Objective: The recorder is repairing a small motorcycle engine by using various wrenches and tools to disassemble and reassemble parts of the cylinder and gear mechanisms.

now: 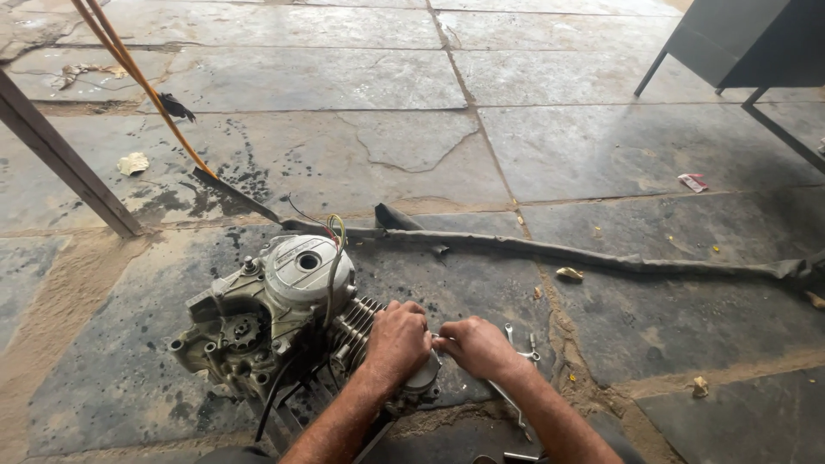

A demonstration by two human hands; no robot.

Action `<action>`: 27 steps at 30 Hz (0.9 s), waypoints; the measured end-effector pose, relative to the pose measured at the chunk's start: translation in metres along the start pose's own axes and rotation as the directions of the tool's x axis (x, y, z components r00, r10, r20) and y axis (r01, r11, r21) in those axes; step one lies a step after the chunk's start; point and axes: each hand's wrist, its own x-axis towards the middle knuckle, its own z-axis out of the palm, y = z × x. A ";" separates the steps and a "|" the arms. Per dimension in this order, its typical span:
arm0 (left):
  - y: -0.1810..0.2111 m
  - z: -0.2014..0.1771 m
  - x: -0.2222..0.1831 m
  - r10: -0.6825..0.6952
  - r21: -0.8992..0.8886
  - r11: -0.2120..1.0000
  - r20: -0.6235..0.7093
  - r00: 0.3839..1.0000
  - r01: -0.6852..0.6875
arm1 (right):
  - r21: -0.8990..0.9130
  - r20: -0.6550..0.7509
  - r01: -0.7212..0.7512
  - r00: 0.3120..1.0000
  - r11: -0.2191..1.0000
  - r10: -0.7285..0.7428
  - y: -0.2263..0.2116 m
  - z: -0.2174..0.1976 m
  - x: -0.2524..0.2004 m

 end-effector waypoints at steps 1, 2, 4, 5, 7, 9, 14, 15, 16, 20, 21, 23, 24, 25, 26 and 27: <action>0.001 0.000 -0.001 -0.001 0.002 1.000 0.004 1.000 0.001 | 0.004 0.001 0.000 1.000 1.000 0.000 -0.005 -0.005 -0.002; 0.001 -0.001 -0.001 -0.001 0.001 1.000 0.002 1.000 0.001 | 0.009 0.037 -0.067 0.997 0.998 0.067 -0.009 -0.011 -0.003; 0.001 -0.001 -0.001 -0.004 0.000 1.000 0.001 1.000 0.004 | 0.012 0.076 -0.132 0.989 0.991 0.131 -0.013 -0.015 -0.004; 0.001 -0.001 -0.001 -0.002 -0.004 1.000 -0.007 1.000 0.002 | -0.006 0.074 -0.133 0.988 0.991 0.133 -0.012 -0.014 -0.003; 0.000 -0.001 -0.001 -0.004 -0.010 1.000 -0.015 1.000 0.004 | -0.024 0.077 -0.132 0.988 0.991 0.133 -0.009 -0.009 0.000; 0.001 -0.002 -0.001 -0.002 -0.026 1.000 -0.024 1.000 0.002 | -0.065 0.075 -0.162 0.983 0.985 0.167 -0.005 0.000 0.005; -0.001 0.001 0.001 -0.016 -0.046 0.999 -0.009 1.000 0.016 | -0.009 0.042 -0.231 0.972 0.973 0.231 -0.009 0.005 0.002; -0.002 0.001 0.002 -0.019 -0.043 0.999 -0.003 1.000 0.019 | -0.013 0.017 -0.218 0.976 0.976 0.218 -0.008 0.006 0.002; -0.001 0.001 0.001 -0.021 -0.045 0.999 -0.002 1.000 0.021 | -0.014 0.019 -0.218 0.976 0.976 0.218 -0.007 0.008 0.002; 0.002 -0.004 -0.001 -0.024 -0.035 0.999 0.003 1.000 0.024 | -0.044 -0.030 -0.207 0.978 0.977 0.206 -0.005 0.011 0.003; 0.003 -0.006 -0.002 -0.024 -0.037 0.999 0.002 1.000 0.024 | -0.042 -0.043 -0.208 0.978 0.977 0.206 -0.006 0.011 0.002; 0.003 -0.006 -0.001 -0.026 -0.041 0.999 0.001 1.000 0.026 | -0.038 -0.064 -0.206 0.977 0.978 0.203 -0.007 0.011 0.001; 0.003 -0.006 -0.001 -0.028 -0.041 0.999 0.000 1.000 0.028 | -0.031 -0.087 -0.201 0.976 0.979 0.198 -0.009 0.011 0.001; 0.003 -0.006 -0.001 -0.030 -0.042 0.999 0.001 1.000 0.030 | -0.032 -0.085 -0.201 0.977 0.979 0.198 -0.007 0.017 0.002; 0.002 -0.006 -0.001 -0.030 -0.040 0.999 -0.002 1.000 0.030 | -0.035 -0.105 -0.219 0.971 0.975 0.214 -0.006 0.023 0.002; 0.002 -0.006 -0.001 -0.030 -0.038 0.999 -0.005 1.000 0.030 | -0.038 -0.126 -0.237 0.965 0.971 0.230 -0.004 0.029 0.002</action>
